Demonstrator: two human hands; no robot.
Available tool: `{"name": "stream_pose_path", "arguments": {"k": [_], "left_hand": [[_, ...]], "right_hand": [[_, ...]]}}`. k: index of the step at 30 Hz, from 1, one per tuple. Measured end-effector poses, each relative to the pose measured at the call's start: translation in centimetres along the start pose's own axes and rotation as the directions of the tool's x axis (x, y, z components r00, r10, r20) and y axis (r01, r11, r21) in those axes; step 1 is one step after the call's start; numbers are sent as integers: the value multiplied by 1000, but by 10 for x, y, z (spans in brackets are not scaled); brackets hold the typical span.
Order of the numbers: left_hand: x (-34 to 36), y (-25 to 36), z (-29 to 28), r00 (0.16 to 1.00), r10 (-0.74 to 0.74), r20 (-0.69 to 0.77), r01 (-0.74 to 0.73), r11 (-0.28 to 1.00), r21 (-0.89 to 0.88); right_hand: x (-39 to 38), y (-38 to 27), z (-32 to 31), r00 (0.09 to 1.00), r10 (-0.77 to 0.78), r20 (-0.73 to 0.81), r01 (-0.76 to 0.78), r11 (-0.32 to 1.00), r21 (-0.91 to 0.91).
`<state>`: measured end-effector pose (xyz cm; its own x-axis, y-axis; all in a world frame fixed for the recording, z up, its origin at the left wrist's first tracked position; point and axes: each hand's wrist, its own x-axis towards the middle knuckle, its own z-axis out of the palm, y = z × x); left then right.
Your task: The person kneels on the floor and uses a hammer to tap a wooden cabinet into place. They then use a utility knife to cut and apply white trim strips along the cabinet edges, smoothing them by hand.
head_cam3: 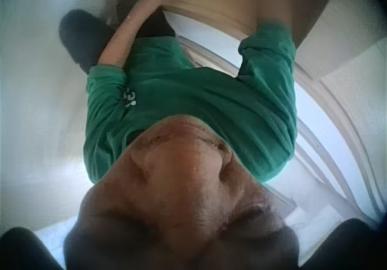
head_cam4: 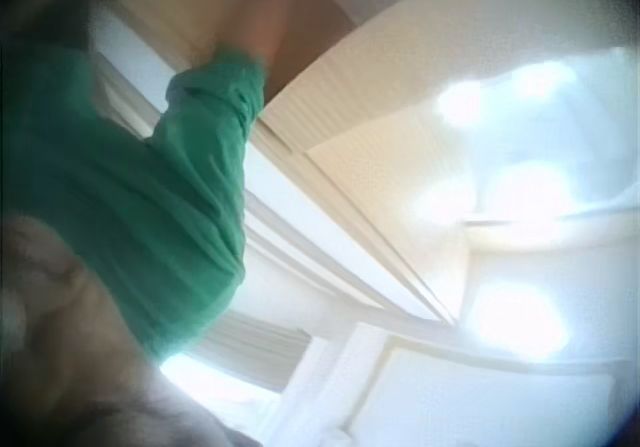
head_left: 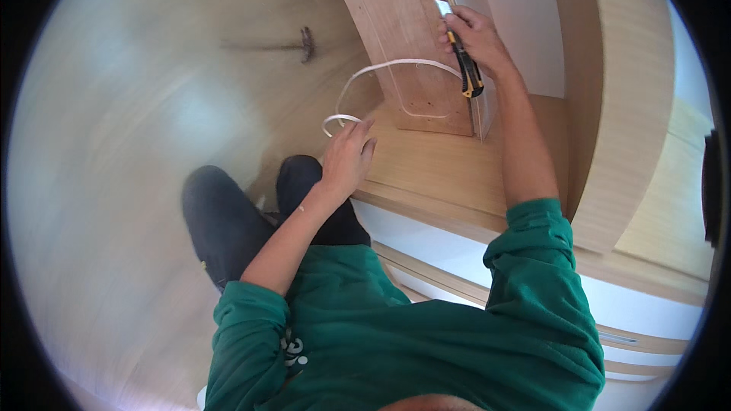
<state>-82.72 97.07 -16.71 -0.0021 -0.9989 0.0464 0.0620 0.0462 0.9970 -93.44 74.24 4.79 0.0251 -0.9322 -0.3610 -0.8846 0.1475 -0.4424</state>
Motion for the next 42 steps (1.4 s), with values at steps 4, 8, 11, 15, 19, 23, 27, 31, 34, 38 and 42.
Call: {"name": "stream_pose_path", "arguments": {"k": [4, 8, 11, 15, 19, 23, 27, 31, 34, 38, 42], "left_hand": [[71, 6, -1, 988, 123, -88, -131, 987, -89], [122, 26, 35, 981, 193, -18, -193, 970, -149], [148, 31, 63, 964, 267, 18, -264, 960, -90], [163, 30, 85, 910, 406, 84, -407, 913, -6], [172, 10, 116, 864, 493, 103, -494, 869, -21], [175, 3, 136, 814, 539, 215, -533, 841, -91], [187, 4, 147, 800, 576, 169, -561, 817, -129], [179, -10, 163, 806, 585, 96, -564, 806, -181], [162, -17, 167, 809, 573, 134, -553, 818, -159], [157, -28, 173, 817, 565, 116, -538, 819, -201], [151, -35, 182, 831, 555, 41, -535, 817, -213]], "right_hand": [[-2, -19, -1, 998, 64, -18, -67, 955, -288], [-18, 9, -20, 975, 56, -213, -167, 820, -548], [-27, 35, -35, 954, 162, -253, -275, 806, -524], [-43, 49, -29, 951, 110, -290, -265, 773, -576], [-60, 68, -28, 919, 106, -381, -325, 751, -575], [-69, 79, -32, 869, 244, -431, -476, 648, -594], [-75, 93, -42, 951, 148, -272, -303, 620, -724], [-83, 107, -49, 977, 123, -172, -211, 511, -833], [-74, 105, -32, 982, 131, -134, -180, 457, -871], [-73, 116, -32, 993, 55, -101, -115, 421, -900], [-72, 117, -30, 995, 52, -79, -94, 390, -916]]}}
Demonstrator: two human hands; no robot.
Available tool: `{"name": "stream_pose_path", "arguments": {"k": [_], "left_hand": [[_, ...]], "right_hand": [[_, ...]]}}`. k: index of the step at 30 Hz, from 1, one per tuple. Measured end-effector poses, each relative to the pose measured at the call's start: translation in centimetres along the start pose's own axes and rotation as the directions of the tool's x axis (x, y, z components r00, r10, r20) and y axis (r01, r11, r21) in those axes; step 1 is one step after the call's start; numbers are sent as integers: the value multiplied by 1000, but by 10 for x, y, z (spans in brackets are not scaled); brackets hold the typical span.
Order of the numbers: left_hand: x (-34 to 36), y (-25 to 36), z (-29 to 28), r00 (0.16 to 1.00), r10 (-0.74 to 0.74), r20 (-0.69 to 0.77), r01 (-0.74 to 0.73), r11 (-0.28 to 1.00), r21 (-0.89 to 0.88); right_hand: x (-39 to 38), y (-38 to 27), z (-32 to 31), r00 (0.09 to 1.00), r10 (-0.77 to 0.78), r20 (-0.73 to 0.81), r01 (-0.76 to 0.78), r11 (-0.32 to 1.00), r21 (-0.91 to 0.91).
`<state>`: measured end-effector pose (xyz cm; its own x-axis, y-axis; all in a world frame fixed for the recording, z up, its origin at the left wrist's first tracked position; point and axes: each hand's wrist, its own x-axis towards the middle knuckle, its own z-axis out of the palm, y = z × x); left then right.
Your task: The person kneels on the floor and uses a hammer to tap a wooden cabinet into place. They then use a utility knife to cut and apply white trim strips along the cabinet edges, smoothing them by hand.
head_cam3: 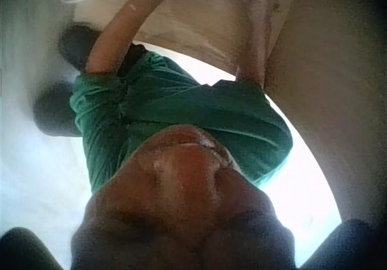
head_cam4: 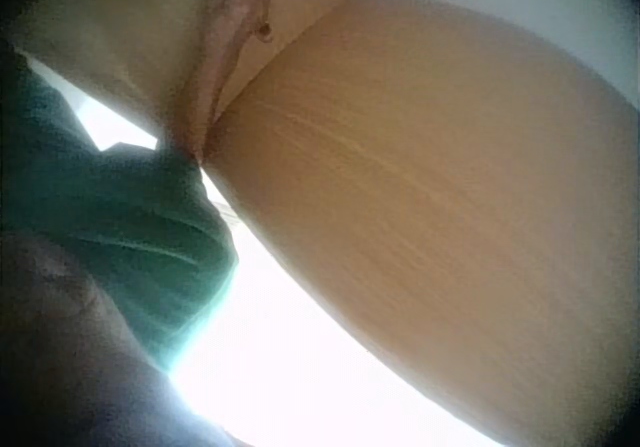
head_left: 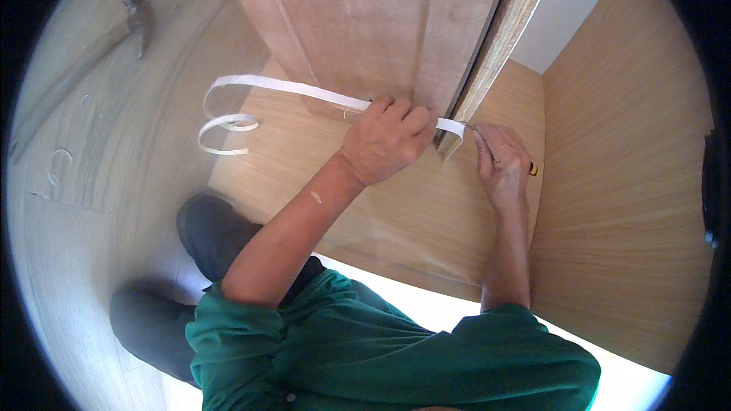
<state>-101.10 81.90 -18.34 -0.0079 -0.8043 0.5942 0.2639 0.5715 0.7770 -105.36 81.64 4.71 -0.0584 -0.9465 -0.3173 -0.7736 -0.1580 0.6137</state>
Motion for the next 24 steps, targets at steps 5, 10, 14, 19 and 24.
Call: {"name": "stream_pose_path", "arguments": {"k": [5, 10, 14, 19, 24], "left_hand": [[-2, 0, 4, 1000, 7, -14, -7, 1000, 13], [-6, -1, 11, 998, -6, -70, 5, 1000, -1], [-12, 3, 13, 996, -64, -56, 65, 998, 16], [-13, 6, 17, 991, -89, -104, 88, 996, -14], [-16, 13, 22, 979, -136, -155, 139, 990, 6]], "right_hand": [[-5, 0, 1, 1000, 5, 11, -5, 999, -33], [-2, -2, 6, 997, 75, -9, -74, 996, 53], [-3, -7, 7, 998, 63, -20, -62, 997, 44], [2, -16, 0, 992, 120, 46, -122, 992, 45], [10, -20, -8, 988, 117, 100, -126, 989, 84]]}}
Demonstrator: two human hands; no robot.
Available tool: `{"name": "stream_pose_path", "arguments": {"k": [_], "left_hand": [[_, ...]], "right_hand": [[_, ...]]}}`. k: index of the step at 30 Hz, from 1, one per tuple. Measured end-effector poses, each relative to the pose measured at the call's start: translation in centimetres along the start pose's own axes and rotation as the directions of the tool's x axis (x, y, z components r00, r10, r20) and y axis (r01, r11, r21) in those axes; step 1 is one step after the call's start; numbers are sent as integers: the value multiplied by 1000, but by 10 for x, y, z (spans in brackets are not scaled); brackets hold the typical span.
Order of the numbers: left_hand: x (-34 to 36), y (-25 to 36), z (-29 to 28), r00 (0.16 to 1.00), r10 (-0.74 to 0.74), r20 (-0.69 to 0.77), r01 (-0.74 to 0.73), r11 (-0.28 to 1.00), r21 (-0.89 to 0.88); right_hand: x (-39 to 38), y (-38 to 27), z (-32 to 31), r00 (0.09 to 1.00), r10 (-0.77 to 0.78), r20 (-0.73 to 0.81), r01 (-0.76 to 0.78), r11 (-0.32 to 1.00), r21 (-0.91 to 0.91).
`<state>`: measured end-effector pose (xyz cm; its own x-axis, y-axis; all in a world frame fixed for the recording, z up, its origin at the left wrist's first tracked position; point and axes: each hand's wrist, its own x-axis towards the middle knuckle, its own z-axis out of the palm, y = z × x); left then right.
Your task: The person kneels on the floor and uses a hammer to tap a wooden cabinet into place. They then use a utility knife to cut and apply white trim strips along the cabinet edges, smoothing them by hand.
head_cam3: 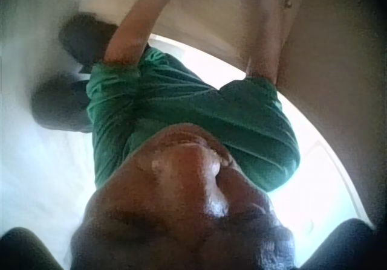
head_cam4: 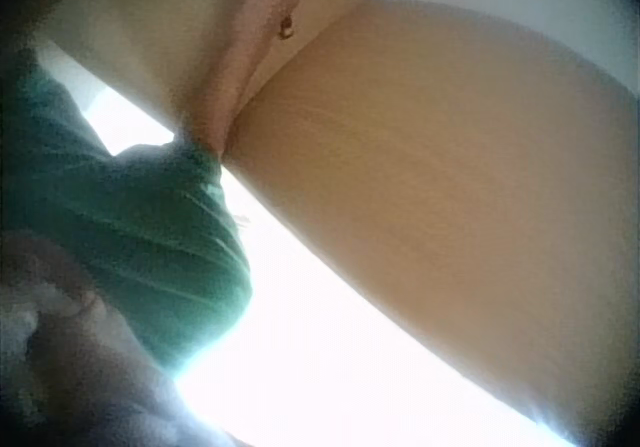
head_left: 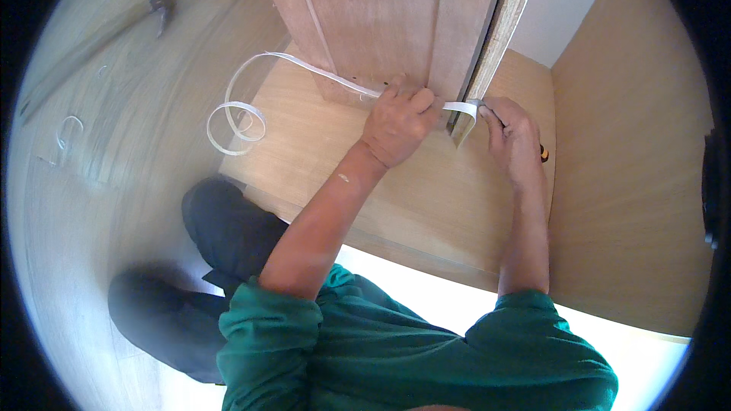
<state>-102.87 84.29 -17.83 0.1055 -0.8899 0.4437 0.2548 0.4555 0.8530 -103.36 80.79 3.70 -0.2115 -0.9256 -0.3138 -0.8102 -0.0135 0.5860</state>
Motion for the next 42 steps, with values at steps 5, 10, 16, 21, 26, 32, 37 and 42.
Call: {"name": "stream_pose_path", "arguments": {"k": [5, 10, 16, 21, 26, 32, 37, 42], "left_hand": [[-4, 3, 7, 998, -57, 10, 57, 998, -23], [-8, 4, 6, 992, -83, 90, 83, 997, 4], [-5, 3, 2, 994, -75, 84, 74, 997, 11], [-5, 1, 4, 991, -102, 82, 104, 994, -21], [-7, 2, 8, 995, -90, 35, 92, 994, -52], [-6, 1, 5, 997, -79, 23, 80, 996, -45], [-12, 2, 9, 995, -101, -17, 100, 994, -49], [-7, -3, 3, 994, -82, 71, 83, 997, -11]], "right_hand": [[2, 4, 1, 1000, 7, 7, -7, 1000, 2], [-4, 12, 2, 999, 25, 37, -22, 995, -96], [-3, 22, 1, 996, -77, -37, 73, 992, -104], [-7, 19, 9, 992, -97, -76, 81, 978, -190], [-12, 16, 9, 993, -77, -91, 65, 990, -124], [-4, 5, 8, 990, -119, -78, 115, 992, -58], [-4, 11, 11, 999, -42, -27, 41, 998, -39], [-10, 21, 6, 995, -98, -36, 95, 992, -81]]}}
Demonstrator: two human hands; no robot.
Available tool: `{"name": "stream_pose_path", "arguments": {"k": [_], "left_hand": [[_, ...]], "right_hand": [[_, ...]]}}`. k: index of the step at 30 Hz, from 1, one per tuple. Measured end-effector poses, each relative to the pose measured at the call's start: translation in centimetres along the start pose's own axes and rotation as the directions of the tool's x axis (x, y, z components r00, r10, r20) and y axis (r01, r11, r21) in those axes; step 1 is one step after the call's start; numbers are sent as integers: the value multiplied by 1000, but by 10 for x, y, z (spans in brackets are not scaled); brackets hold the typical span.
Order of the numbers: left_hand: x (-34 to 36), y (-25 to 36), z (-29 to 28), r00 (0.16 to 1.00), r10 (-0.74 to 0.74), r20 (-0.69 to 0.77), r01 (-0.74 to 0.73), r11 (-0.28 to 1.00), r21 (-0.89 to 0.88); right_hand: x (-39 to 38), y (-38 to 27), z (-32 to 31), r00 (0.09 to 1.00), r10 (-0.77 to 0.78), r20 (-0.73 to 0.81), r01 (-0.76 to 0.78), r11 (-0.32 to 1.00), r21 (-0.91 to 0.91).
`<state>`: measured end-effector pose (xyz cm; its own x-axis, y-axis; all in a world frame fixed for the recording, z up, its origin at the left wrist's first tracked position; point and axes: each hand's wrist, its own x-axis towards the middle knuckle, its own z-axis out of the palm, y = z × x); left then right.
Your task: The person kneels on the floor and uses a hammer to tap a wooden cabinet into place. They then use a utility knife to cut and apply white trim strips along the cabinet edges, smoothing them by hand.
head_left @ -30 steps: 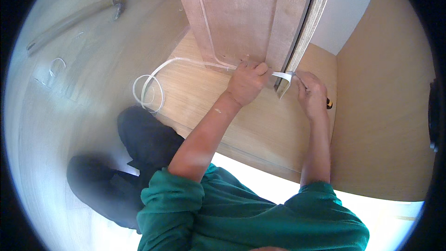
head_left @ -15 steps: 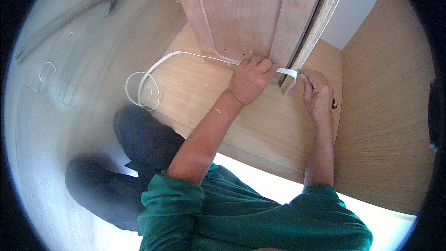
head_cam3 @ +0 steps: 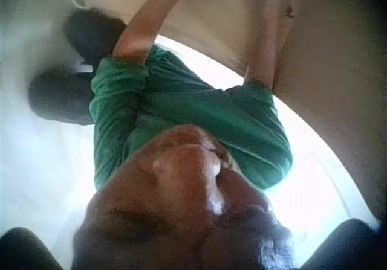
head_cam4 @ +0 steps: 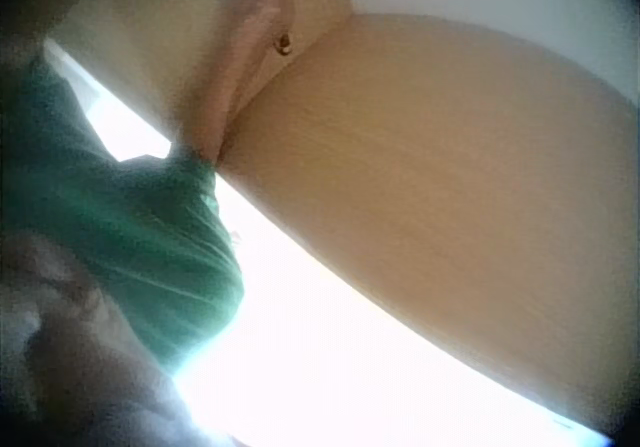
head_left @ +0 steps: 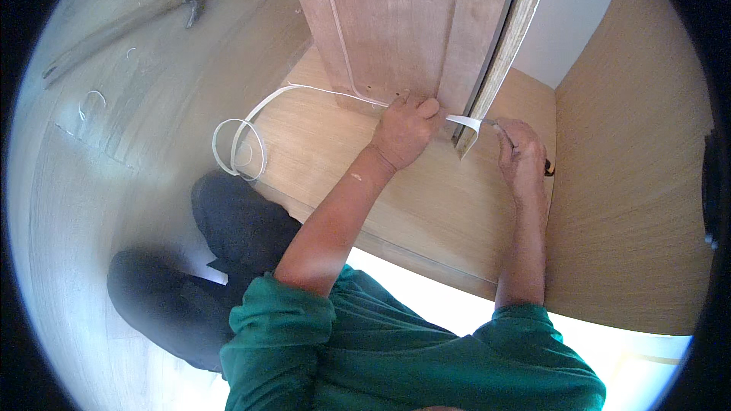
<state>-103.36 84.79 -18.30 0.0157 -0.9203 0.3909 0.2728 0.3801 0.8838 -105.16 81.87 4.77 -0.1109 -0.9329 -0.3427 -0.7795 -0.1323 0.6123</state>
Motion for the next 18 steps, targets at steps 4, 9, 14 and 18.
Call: {"name": "stream_pose_path", "arguments": {"k": [4, 9, 14, 18], "left_hand": [[-1, 3, -2, 999, -28, -16, 28, 1000, -10], [-2, 5, -1, 998, -36, -59, 35, 999, -22], [-4, 0, 2, 999, -31, -41, 30, 999, -23], [-4, 1, 1, 999, -25, -33, 24, 1000, -17]], "right_hand": [[-3, 11, 8, 998, -27, -60, 25, 999, -38], [-4, -4, 12, 990, -54, -128, 51, 998, -24], [-6, 10, 11, 982, -81, -173, 82, 997, 2], [-7, 7, 10, 987, -83, -137, 85, 996, 6]]}}
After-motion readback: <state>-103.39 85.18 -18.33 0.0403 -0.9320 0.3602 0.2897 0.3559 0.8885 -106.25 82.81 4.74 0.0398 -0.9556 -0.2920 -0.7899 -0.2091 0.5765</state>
